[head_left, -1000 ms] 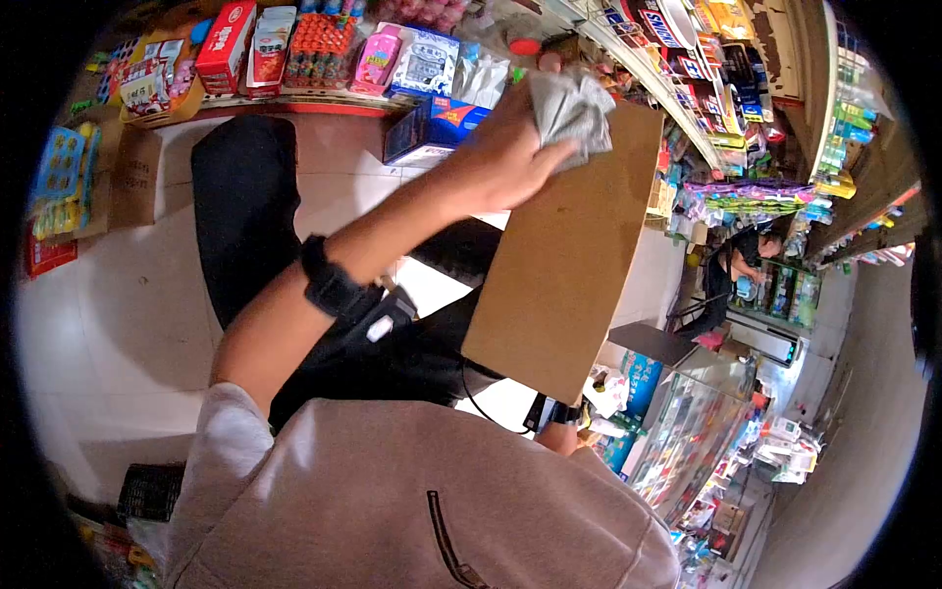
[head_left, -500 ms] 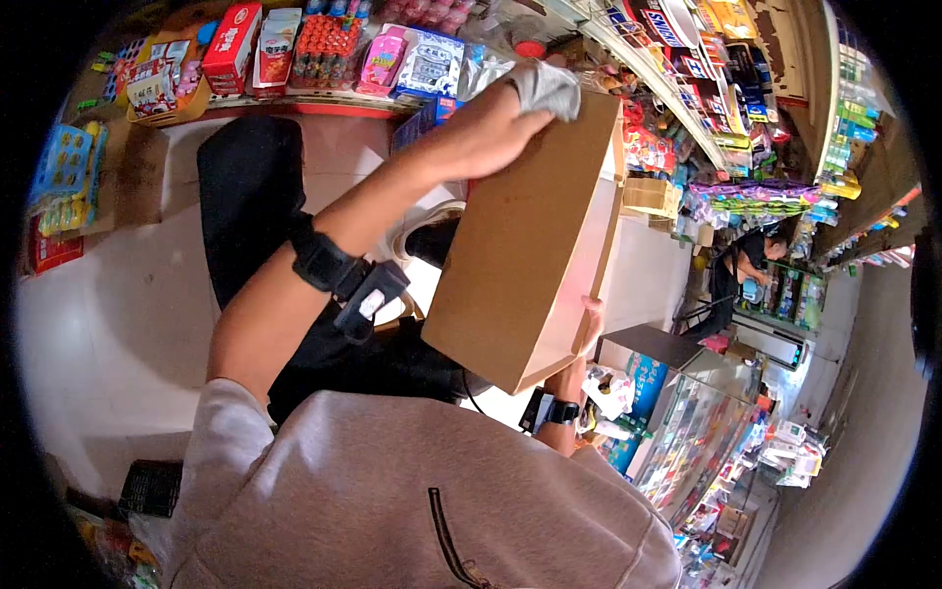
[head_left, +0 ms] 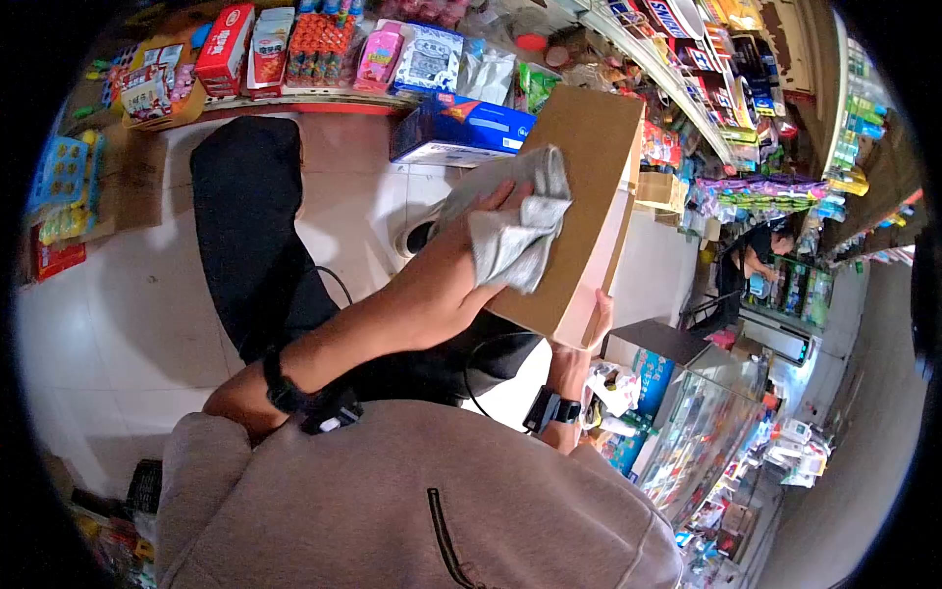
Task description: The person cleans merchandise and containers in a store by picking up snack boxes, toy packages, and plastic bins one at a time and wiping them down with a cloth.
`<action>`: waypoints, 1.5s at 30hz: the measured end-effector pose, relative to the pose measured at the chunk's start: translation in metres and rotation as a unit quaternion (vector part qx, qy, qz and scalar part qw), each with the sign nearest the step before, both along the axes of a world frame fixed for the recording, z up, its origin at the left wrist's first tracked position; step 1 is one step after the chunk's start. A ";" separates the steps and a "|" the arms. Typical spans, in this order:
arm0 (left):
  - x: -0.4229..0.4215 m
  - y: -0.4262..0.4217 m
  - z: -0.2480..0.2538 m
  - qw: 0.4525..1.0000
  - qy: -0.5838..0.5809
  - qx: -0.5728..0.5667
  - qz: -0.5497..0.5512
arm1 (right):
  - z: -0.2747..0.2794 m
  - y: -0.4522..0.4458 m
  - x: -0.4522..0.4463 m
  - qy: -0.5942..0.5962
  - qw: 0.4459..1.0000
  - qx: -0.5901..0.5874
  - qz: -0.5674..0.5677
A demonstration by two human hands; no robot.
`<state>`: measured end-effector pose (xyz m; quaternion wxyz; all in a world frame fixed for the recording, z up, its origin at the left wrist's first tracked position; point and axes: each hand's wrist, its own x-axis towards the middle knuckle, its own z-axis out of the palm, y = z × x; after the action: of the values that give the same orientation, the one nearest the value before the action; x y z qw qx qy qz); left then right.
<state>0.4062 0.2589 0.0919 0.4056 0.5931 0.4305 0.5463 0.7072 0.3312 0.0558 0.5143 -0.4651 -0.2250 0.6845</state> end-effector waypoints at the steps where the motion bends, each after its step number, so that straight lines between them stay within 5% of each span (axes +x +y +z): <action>1: -0.001 -0.008 -0.001 0.999 0.007 -0.017 -0.028 | 0.002 0.001 0.000 -0.003 1.000 -0.004 -0.008; 5: -0.011 -0.026 -0.016 0.997 0.072 -0.019 -0.007 | -0.002 0.016 0.023 -0.018 0.999 0.030 -0.009; 9: -0.043 -0.006 -0.024 0.923 0.216 -0.312 -0.060 | -0.005 0.022 0.040 0.003 0.999 -0.013 -0.030; 10: -0.044 0.000 -0.040 0.926 0.215 -0.311 0.004 | -0.022 0.029 0.060 -0.305 0.935 0.131 0.125; 11: -0.041 0.005 -0.071 0.925 0.212 -0.308 0.067 | -0.039 0.035 0.080 -0.591 0.744 0.263 0.168; 12: -0.038 0.013 -0.113 0.952 0.171 -0.208 0.146 | -0.032 0.033 0.070 -0.601 0.733 0.273 0.163; 16: -0.053 0.051 -0.056 0.966 0.036 -0.196 0.163 | -0.003 0.014 0.032 -0.637 0.694 0.301 0.148; 17: -0.051 0.062 -0.044 0.978 -0.024 -0.110 0.176 | -0.003 0.012 0.031 -0.642 0.688 0.305 0.148; 18: -0.049 0.074 -0.035 0.978 -0.082 -0.023 0.188 | -0.010 0.010 0.037 -0.419 0.867 0.248 0.108; 20: -0.049 0.100 -0.024 0.987 -0.081 -0.059 0.125 | -0.002 0.008 0.023 -0.014 0.997 0.059 0.044; 26: -0.028 0.142 0.000 0.990 -0.059 0.031 0.123 | -0.014 0.005 0.024 -0.007 0.997 0.028 0.067; 27: -0.023 0.152 -0.012 0.970 -0.018 0.181 0.161 | -0.009 0.004 0.019 -0.005 0.997 0.028 0.069; 29: -0.017 0.127 -0.005 0.989 0.013 0.068 0.134 | 0.006 -0.001 0.002 -0.091 0.993 0.065 0.050; 34: 0.003 0.069 0.003 0.998 -0.040 0.021 0.042 | 0.008 -0.002 -0.009 -0.123 0.991 0.047 -0.037; 38: 0.004 0.029 0.002 0.998 -0.014 0.014 0.058 | -0.001 -0.002 -0.005 -0.050 0.997 0.056 0.017; 41: 0.001 -0.005 0.004 0.998 -0.034 -0.049 0.003 | 0.005 -0.015 -0.022 -0.284 0.936 0.205 0.007; 43: 0.004 -0.025 0.001 0.999 0.016 -0.014 0.039 | 0.000 0.000 -0.004 -0.001 1.000 0.001 0.000; 45: 0.002 -0.041 -0.006 0.998 -0.004 -0.060 0.014 | 0.003 0.004 -0.004 0.011 1.000 0.001 0.001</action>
<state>0.4086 0.2177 0.0861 0.4346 0.5593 0.4694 0.5273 0.7036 0.3352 0.0585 0.5165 -0.4572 -0.2206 0.6896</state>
